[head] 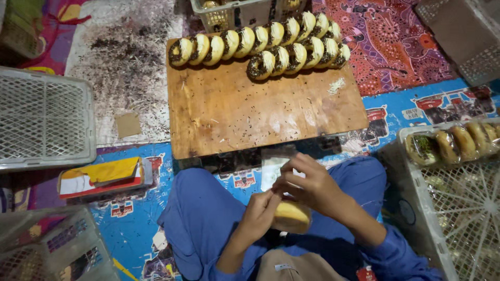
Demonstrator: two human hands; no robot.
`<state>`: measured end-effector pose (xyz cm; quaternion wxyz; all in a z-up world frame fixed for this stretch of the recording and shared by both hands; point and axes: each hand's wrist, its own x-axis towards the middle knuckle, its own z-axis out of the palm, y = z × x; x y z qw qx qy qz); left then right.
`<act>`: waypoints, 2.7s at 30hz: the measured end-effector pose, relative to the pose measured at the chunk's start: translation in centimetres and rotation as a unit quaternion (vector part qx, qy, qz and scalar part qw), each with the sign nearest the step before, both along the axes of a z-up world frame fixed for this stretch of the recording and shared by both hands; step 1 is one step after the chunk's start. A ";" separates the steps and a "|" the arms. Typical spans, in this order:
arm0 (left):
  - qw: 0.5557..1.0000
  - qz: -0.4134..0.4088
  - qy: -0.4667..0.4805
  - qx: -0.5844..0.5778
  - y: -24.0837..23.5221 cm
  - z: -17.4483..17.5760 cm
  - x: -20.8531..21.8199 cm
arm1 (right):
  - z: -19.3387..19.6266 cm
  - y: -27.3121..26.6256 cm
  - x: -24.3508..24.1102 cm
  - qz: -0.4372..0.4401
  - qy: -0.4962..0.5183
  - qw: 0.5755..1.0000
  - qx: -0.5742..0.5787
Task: The person sits on the floor and wraps individual bread rolls in plastic bags. The person places the wrapped rolls into a plastic crate.
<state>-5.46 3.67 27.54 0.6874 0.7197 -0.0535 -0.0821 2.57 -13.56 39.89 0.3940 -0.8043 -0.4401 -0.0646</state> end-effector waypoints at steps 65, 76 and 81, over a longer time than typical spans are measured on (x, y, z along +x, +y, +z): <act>0.891 0.446 0.065 0.059 14.3 -17.2 -5.3 | -38.8 7.9 -2.9 -0.224 0.555 0.794 0.111; 0.805 0.362 0.044 0.468 7.2 -26.1 10.3 | -42.1 -3.3 10.4 -0.139 0.036 0.935 -0.324; 0.872 0.302 -0.114 0.368 4.7 -22.4 9.9 | -38.1 -2.0 10.0 -0.087 0.031 0.934 -0.346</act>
